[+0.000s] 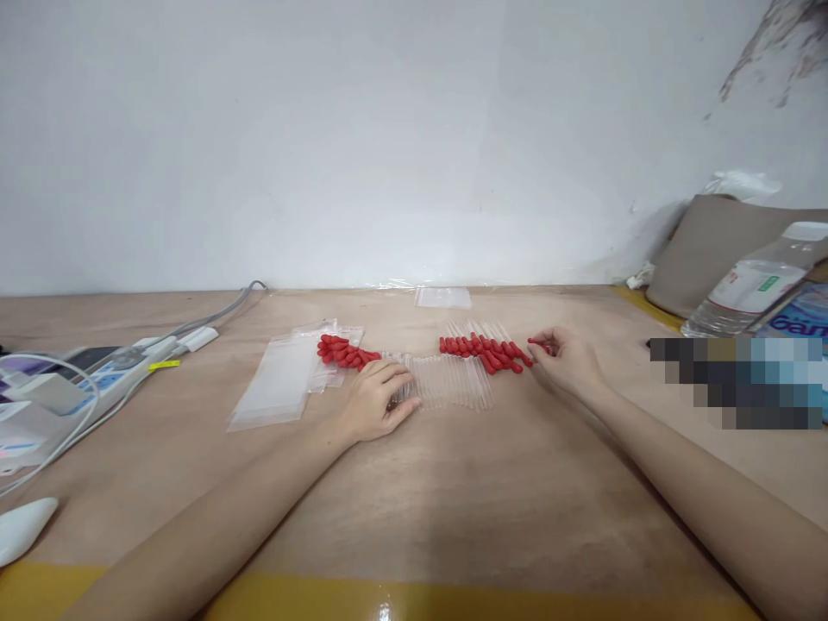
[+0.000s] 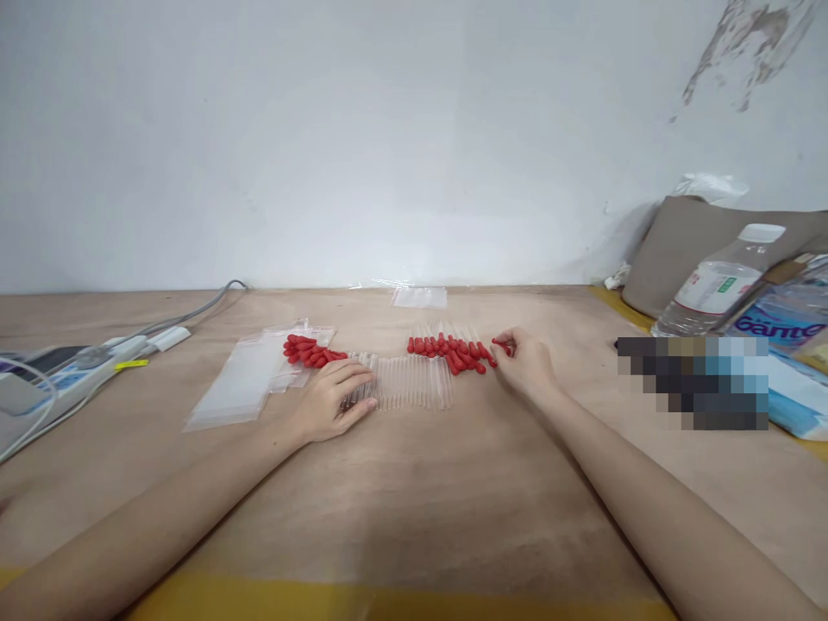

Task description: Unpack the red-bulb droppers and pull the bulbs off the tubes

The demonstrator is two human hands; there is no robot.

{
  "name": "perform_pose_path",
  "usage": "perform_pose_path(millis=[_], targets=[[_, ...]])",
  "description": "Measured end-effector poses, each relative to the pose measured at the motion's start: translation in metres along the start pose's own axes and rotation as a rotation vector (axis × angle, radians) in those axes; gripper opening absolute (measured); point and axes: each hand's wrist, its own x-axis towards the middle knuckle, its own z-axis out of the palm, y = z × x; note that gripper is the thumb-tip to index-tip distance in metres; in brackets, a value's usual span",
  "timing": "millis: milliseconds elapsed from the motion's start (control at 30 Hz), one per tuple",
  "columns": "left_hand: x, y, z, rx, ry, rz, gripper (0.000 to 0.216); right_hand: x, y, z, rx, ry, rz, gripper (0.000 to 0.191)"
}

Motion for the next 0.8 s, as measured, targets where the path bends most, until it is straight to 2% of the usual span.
perform_pose_path(millis=[267,433,600,800], targets=[[-0.001,-0.004,0.002,-0.053,-0.081,-0.005,0.033,-0.006,-0.007,0.001,-0.07,0.028,-0.064,0.022],[-0.002,-0.007,0.007,-0.024,-0.093,-0.042,0.033,-0.011,-0.008,0.005,-0.187,-0.029,-0.088,0.031],[-0.002,-0.007,0.006,-0.035,-0.086,-0.05,0.039,-0.006,-0.007,0.003,-0.159,-0.012,0.044,0.032],[-0.001,-0.007,0.006,-0.064,-0.103,-0.036,0.04,0.026,-0.002,0.004,-0.165,-0.157,0.215,0.03]])
